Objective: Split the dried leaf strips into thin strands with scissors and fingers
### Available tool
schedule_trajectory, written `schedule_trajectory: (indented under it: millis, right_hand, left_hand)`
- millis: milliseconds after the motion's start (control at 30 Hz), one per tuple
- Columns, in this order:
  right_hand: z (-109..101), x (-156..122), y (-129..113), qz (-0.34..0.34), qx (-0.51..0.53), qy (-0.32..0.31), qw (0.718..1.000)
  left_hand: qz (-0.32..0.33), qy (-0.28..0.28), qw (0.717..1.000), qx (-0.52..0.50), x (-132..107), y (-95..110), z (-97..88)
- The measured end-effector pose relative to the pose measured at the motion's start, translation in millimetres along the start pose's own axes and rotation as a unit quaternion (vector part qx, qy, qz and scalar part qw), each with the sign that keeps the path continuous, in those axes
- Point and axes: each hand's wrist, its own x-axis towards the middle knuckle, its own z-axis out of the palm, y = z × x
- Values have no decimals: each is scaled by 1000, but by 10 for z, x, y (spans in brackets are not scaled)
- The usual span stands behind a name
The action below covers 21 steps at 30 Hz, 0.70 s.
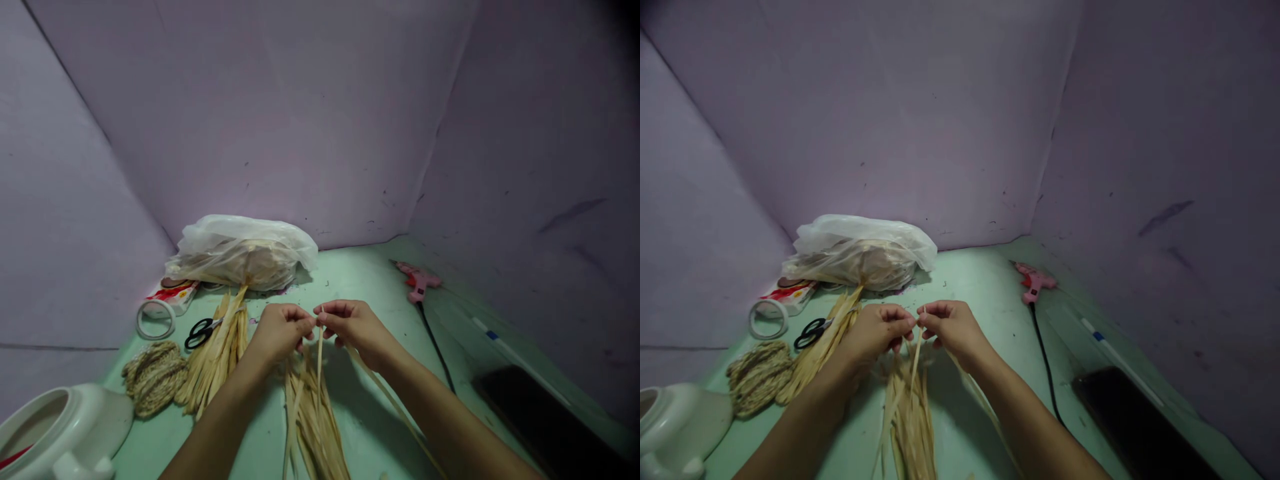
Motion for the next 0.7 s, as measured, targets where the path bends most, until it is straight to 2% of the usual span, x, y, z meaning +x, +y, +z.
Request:
schedule_trajectory:
  millis: [67,100,200,267,367,433,600,700]
  right_hand:
    - [-9,-1,-8,4,-10,-10,1000]
    - [-13,-4,-14,2,-13,-22,1000]
    - [-27,-11,-24,-13,-8,-68,998]
    - [-38,-5,-14,-19,-10,-83,996]
    - [-56,20,20,-25,-52,-68,996]
    - [-63,37,46,-41,-97,-47,993]
    - [-66,28,84,-87,-186,-43,978]
    - [-69,12,98,-112,-195,-61,973]
  left_hand:
    - [33,55,998,-19,11,-5,-10]
    - [45,58,997,-37,13,-6,-8]
    - [34,-14,995,-96,15,-14,23]
    - [13,-42,994,-104,21,-35,51]
    - [-9,-7,998,-68,37,-77,81]
    - [6,7,1000,-28,44,-95,88]
    - [72,-1,995,67,31,-64,70]
    - [68,-14,996,47,29,-42,57]
